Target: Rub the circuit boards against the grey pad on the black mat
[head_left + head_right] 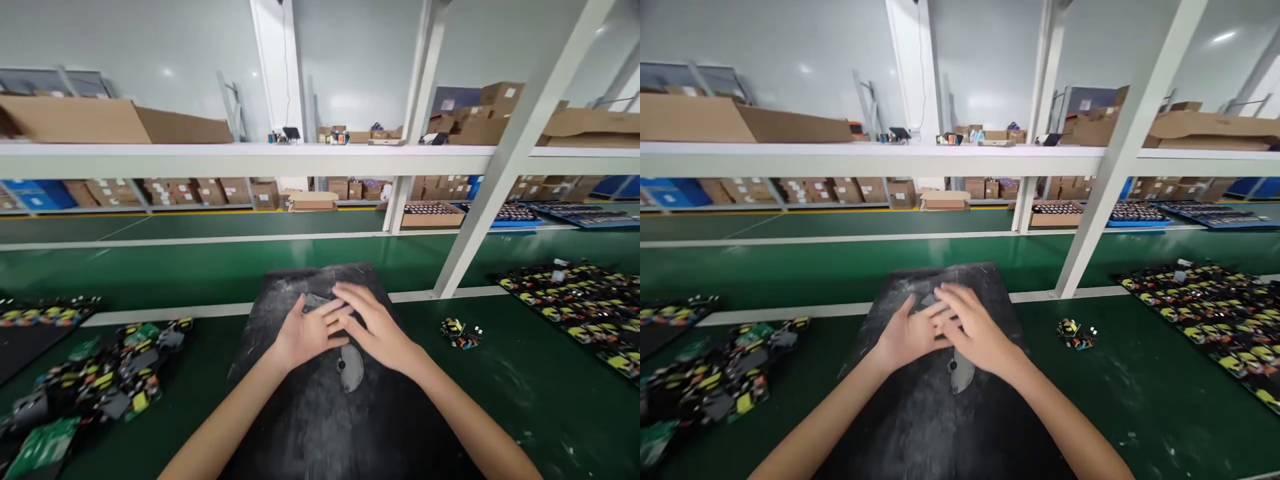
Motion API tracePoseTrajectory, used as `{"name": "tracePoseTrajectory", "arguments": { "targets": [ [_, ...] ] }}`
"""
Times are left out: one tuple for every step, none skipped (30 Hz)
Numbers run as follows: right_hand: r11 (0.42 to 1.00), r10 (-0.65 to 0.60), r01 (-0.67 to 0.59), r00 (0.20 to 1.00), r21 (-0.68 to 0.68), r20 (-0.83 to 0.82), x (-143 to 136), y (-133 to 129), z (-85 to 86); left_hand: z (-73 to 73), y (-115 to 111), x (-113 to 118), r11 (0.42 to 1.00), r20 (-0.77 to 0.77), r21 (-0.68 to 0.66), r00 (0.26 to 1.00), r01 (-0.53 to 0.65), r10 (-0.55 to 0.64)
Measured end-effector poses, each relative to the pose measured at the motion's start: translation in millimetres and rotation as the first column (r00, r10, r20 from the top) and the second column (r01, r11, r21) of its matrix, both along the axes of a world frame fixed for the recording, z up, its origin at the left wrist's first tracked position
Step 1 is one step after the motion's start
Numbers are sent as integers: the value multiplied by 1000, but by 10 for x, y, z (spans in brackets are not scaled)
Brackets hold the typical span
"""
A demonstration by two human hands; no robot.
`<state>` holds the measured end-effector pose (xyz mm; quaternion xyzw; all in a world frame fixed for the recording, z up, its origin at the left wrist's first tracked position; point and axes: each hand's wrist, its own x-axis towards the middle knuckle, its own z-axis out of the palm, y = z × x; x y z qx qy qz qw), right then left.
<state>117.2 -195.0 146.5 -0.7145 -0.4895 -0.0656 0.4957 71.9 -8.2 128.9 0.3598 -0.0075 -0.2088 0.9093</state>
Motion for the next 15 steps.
{"name": "tracePoseTrajectory", "arguments": {
  "targets": [
    [1000, -9, 9, 1000, 16, -7, 62, 3, -17, -18, -27, 46, 998, 33, -66, 999, 11, -9],
    [999, -21, 22, 999, 27, -40, 132, 6, -48, -37, -45, 80, 994, 54, -109, 998, 27, -21],
    [999, -26, 29, 995, 33, -101, 204, 9, -88, -55, -53, 101, 989, 75, -138, 997, 43, -33],
    [999, -12, 20, 982, 39, -191, 275, 9, -131, -69, -54, 109, 986, 92, -155, 995, 61, -47],
    [998, 29, -11, 951, 60, -307, 338, 7, -172, -79, -50, 105, 984, 106, -159, 992, 81, -65],
    [992, 99, -57, 894, 109, -436, 391, 2, -206, -82, -42, 93, 983, 124, -156, 989, 100, -81],
    [977, 192, -100, 804, 191, -563, 429, -6, -229, -77, -33, 75, 982, 146, -148, 985, 117, -95],
    [949, 295, -127, 684, 289, -667, 452, -15, -240, -65, -24, 51, 982, 172, -135, 979, 133, -109],
    [913, 392, -138, 555, 383, -734, 457, -25, -240, -46, -15, 25, 982, 204, -120, 972, 146, -119],
    [877, 471, -136, 437, 462, -766, 447, -34, -229, -21, -8, -3, 982, 239, -105, 963, 156, -128],
    [846, 528, -129, 344, 518, -777, 422, -41, -210, 8, -2, -32, 982, 274, -89, 952, 166, -136],
    [824, 564, -124, 279, 553, -777, 386, -46, -187, 40, 3, -61, 982, 307, -73, 941, 173, -143],
    [809, 587, -121, 237, 575, -774, 342, -49, -162, 73, 8, -89, 982, 336, -58, 930, 178, -149],
    [798, 601, -119, 212, 590, -771, 295, -50, -137, 104, 13, -115, 982, 358, -42, 920, 185, -158],
    [791, 611, -118, 195, 600, -767, 247, -49, -116, 132, 17, -139, 981, 377, -24, 911, 192, -169]
  ]
}}
